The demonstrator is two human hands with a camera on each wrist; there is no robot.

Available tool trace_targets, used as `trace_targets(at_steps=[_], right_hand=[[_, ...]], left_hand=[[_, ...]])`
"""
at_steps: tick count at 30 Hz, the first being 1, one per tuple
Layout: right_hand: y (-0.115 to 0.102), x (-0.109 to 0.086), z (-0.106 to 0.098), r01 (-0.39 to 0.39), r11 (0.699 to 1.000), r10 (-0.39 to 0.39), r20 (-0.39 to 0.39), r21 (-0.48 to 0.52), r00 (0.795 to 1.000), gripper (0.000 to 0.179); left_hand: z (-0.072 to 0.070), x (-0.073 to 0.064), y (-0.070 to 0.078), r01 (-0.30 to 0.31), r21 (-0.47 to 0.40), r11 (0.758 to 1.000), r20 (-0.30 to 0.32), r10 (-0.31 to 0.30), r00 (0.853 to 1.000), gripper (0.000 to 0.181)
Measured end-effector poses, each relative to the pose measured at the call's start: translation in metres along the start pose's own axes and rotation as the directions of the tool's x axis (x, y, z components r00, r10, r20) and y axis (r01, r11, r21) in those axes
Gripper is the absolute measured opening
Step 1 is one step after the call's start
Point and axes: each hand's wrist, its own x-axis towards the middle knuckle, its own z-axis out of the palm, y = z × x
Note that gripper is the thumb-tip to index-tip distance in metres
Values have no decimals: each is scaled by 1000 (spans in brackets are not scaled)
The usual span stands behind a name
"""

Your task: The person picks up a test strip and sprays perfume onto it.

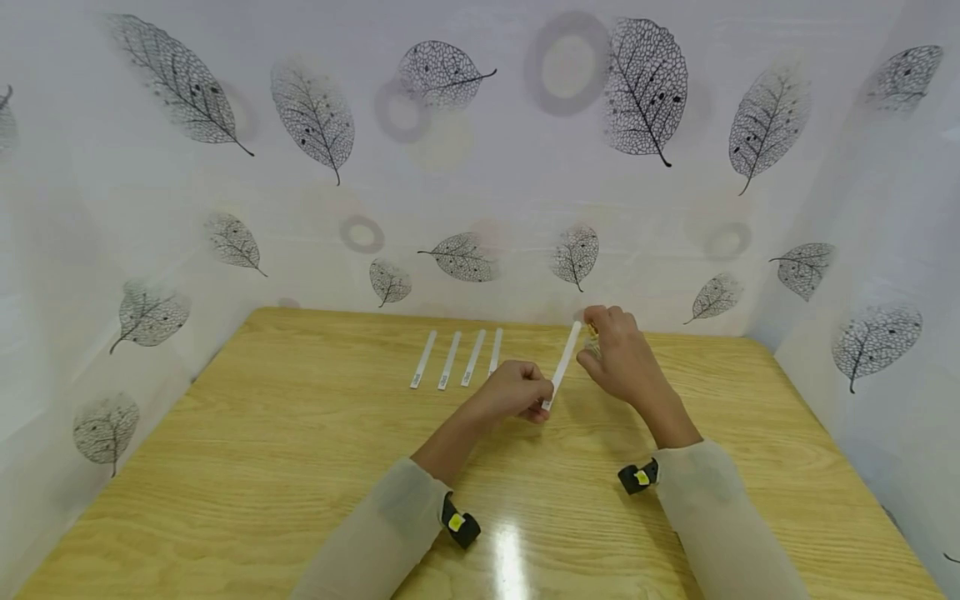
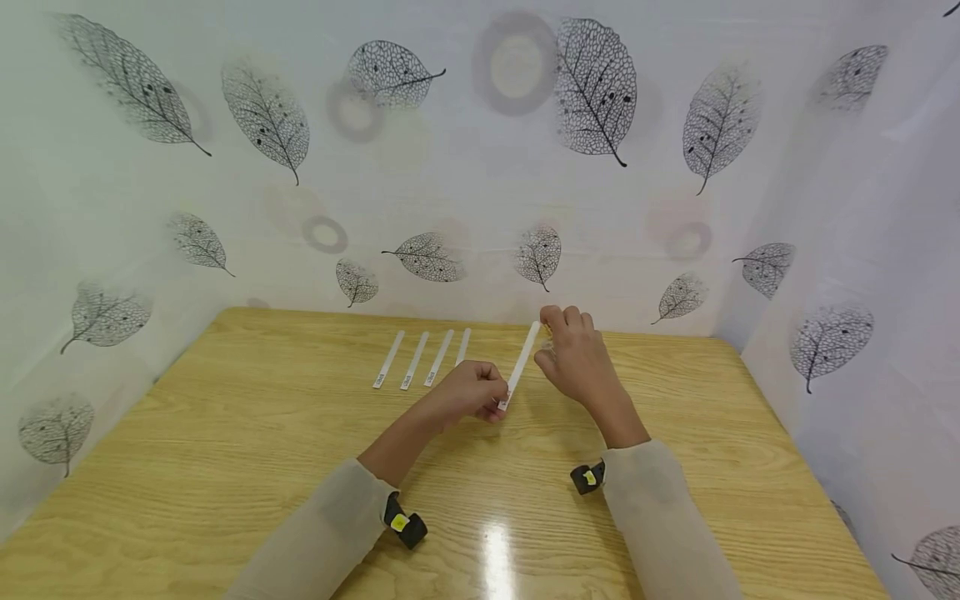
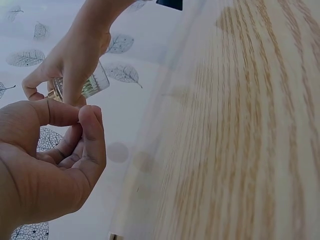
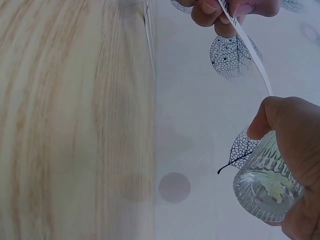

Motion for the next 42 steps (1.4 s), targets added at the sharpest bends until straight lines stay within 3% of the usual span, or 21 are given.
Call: trace_targets(at_steps=[22, 42], right_hand=[[2, 1, 0, 2, 999, -4, -27, -40, 1000, 45], [1, 1, -1, -35, 997, 36, 5, -63, 999, 40]], left_hand=[[1, 1, -2, 14, -11, 1000, 12, -14, 1000, 13], [1, 0, 0, 9, -9, 1000, 23, -8, 1000, 12]])
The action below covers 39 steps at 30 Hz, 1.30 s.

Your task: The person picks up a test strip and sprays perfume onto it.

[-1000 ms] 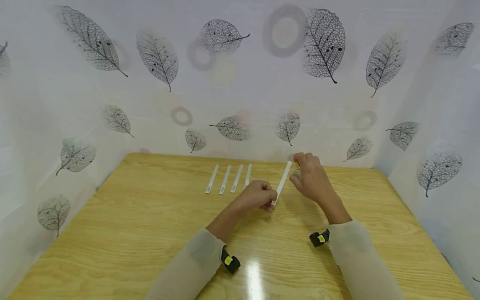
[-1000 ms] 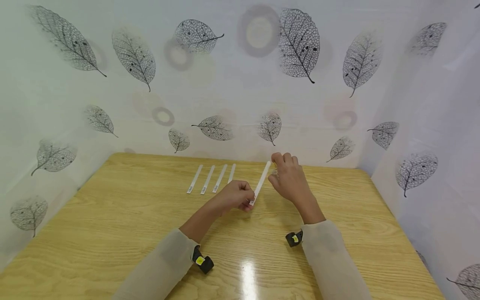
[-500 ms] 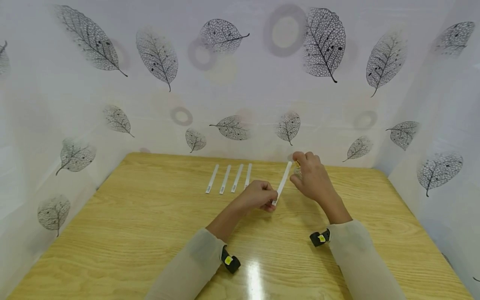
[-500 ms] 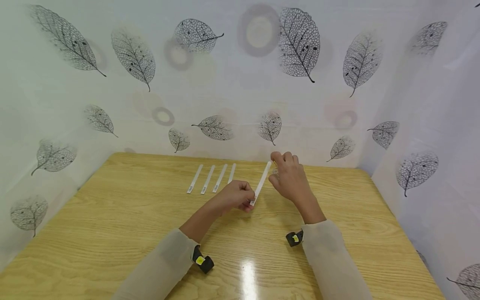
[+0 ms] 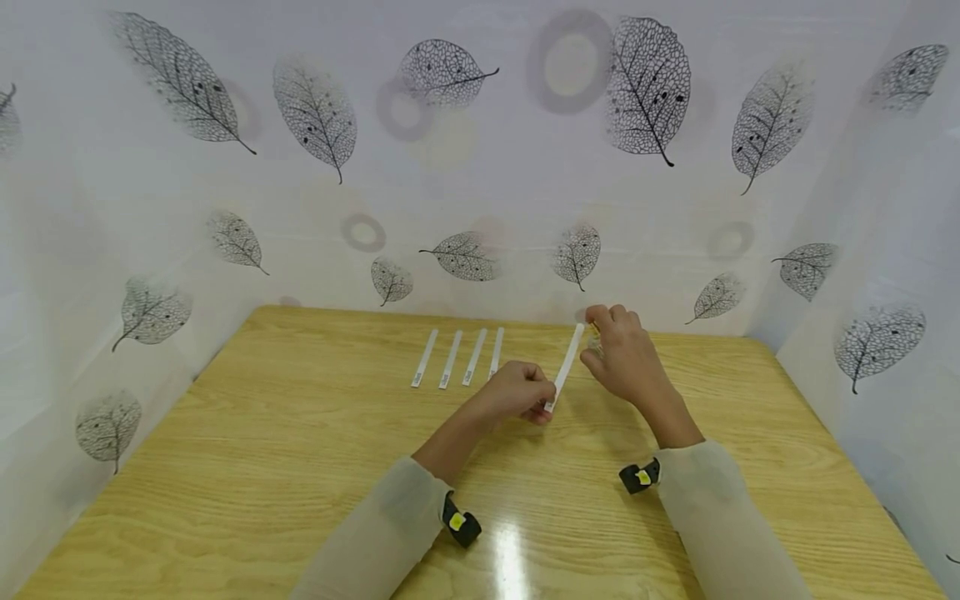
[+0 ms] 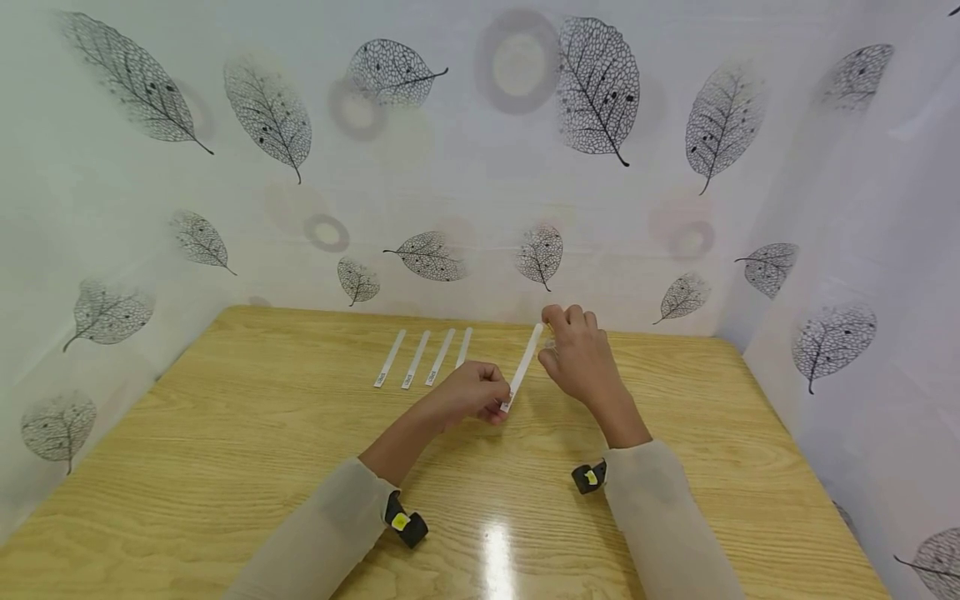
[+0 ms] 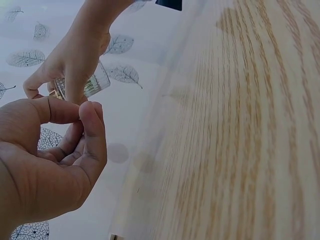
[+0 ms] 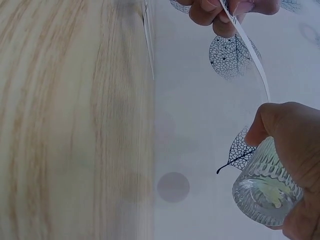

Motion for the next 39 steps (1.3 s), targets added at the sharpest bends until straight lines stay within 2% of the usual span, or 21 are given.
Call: trace_targets(at_steps=[19, 28, 39], right_hand=[[1, -1, 1, 3, 1000, -3, -22, 0, 1000, 36], [2, -2, 2, 10, 1000, -10, -34, -5, 999, 38], [4, -1, 2, 21, 999, -20, -39, 26, 999, 43]], left_hand=[[0, 1, -2, -1, -17, 1000, 1, 1, 1000, 12], [0, -1, 0, 5, -8, 1000, 6, -5, 1000, 12], [-4, 0, -2, 2, -46, 999, -17, -3, 1000, 9]])
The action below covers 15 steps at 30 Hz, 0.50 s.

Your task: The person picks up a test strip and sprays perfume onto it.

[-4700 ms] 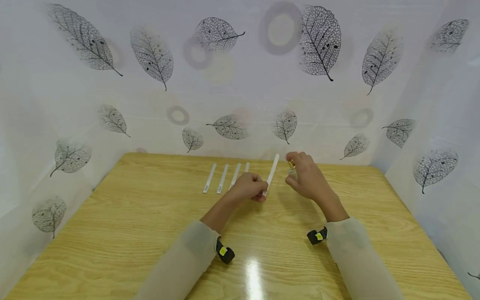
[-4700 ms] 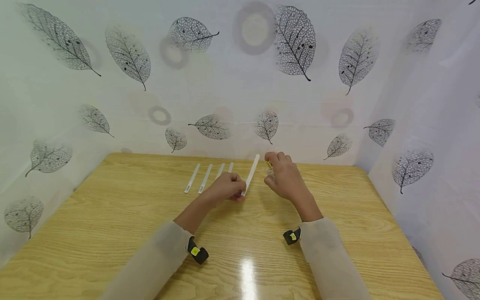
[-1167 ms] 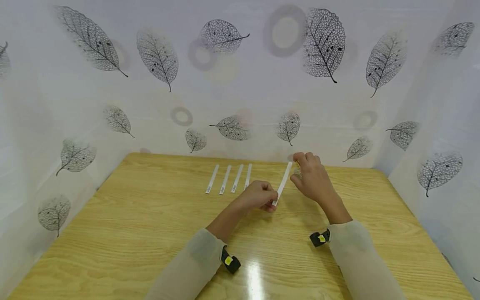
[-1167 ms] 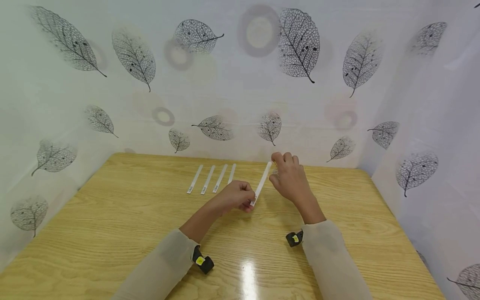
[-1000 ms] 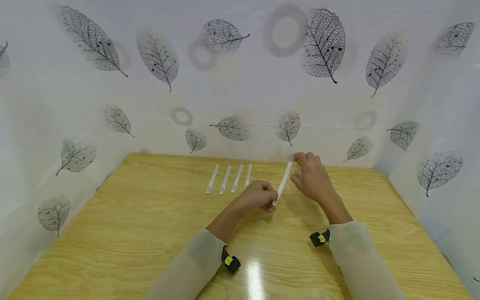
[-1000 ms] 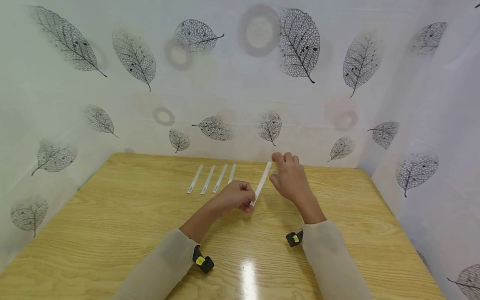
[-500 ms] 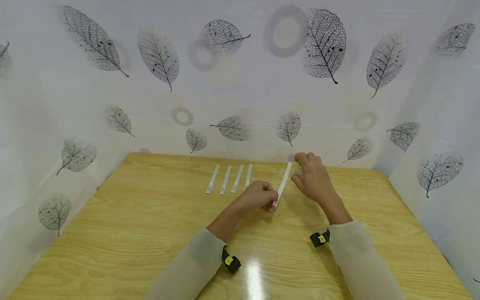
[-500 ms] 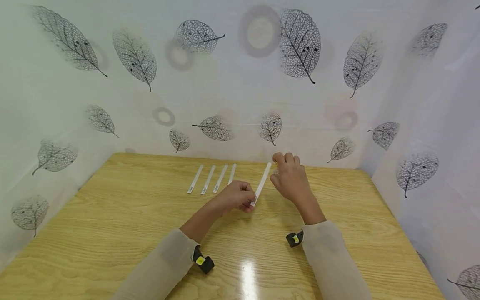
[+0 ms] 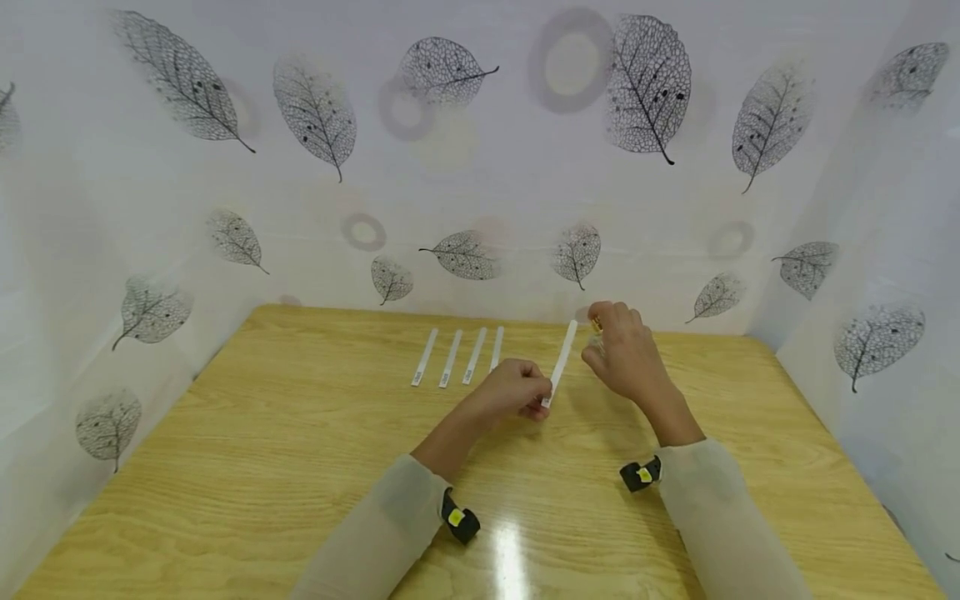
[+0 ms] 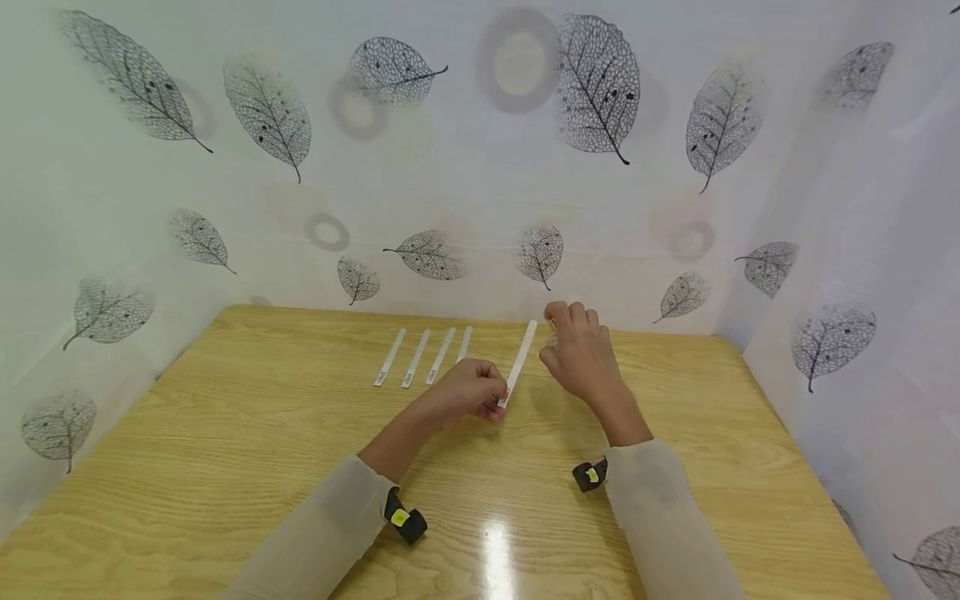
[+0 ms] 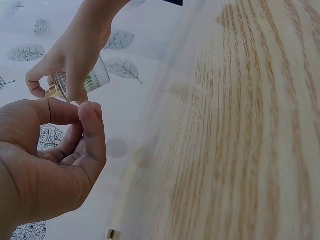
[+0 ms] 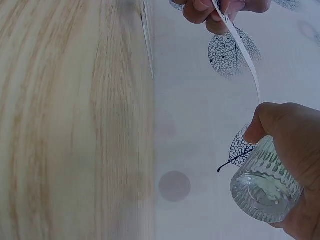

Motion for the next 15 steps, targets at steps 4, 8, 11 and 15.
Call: trace_targets(at_steps=[4, 8, 11, 15], right_hand=[[0, 2, 2, -25, 999, 24, 28, 37, 999, 44], [1, 2, 4, -41, 998, 39, 47, 53, 998, 44], [2, 2, 4, -51, 996, 47, 57, 70, 997, 45], [3, 3, 3, -54, 992, 45, 78, 114, 996, 47]], left_hand=[[-4, 2, -2, -4, -6, 1000, -7, 4, 1000, 9], [-7, 5, -4, -1, -10, 1000, -23, 1, 1000, 8], [-10, 7, -5, 5, -8, 1000, -53, -5, 999, 9], [-14, 10, -6, 16, -7, 1000, -92, -17, 996, 11]])
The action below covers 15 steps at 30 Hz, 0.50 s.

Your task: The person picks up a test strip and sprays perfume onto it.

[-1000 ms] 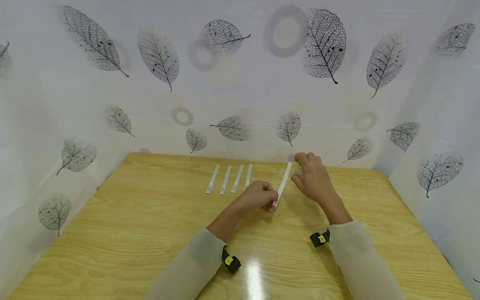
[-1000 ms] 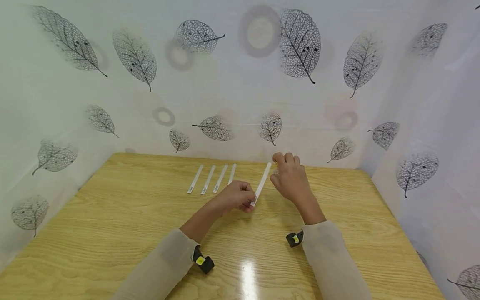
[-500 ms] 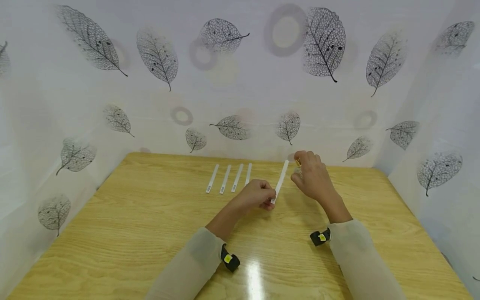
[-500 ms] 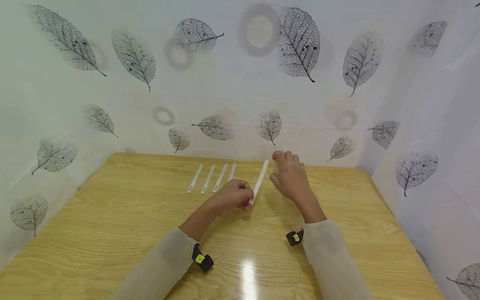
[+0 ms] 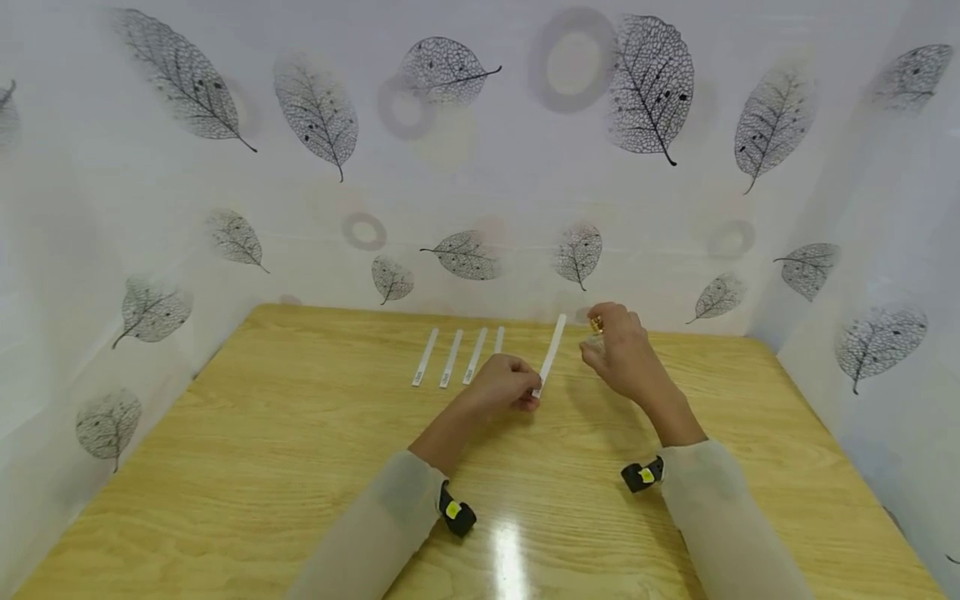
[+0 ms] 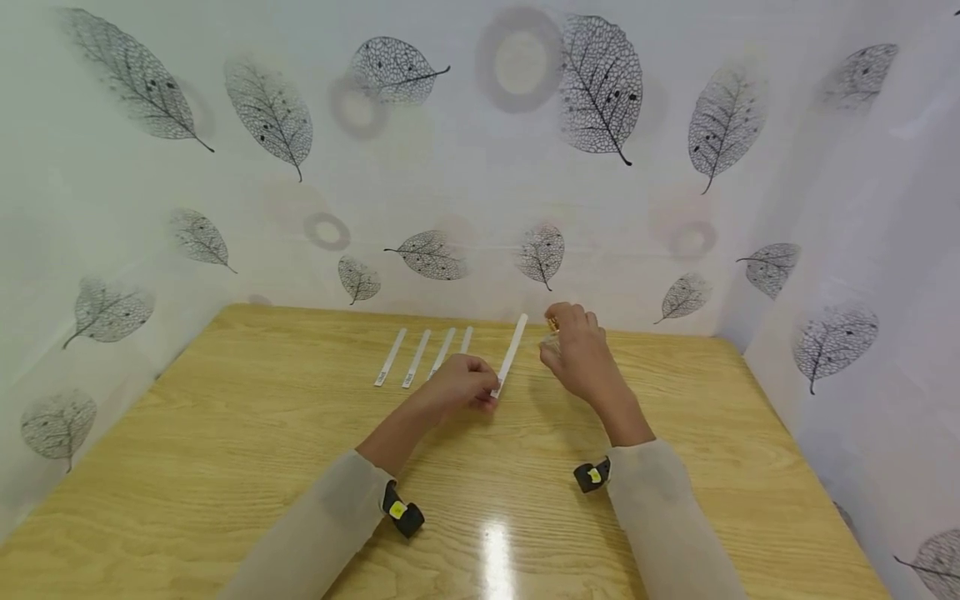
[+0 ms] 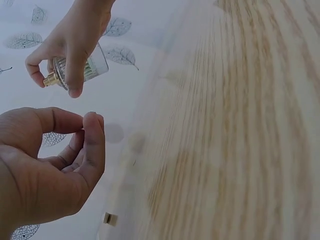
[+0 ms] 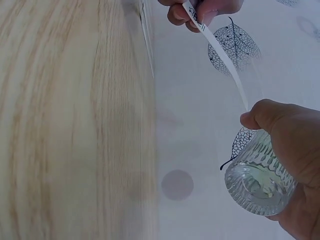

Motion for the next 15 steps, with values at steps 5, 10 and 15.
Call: trace_targets(at_steps=[5, 10, 15], right_hand=[[0, 2, -2, -4, 998, 1, 46, 64, 999, 49], [1, 1, -4, -37, 996, 30, 82, 85, 996, 49], [3, 0, -5, -28, 994, 19, 84, 104, 996, 48]], left_hand=[[-7, 6, -2, 31, 10, 999, -40, -31, 999, 10], [-14, 9, -2, 50, 27, 998, -67, -48, 997, 10], [-19, 11, -1, 57, 63, 996, -117, -50, 992, 9]])
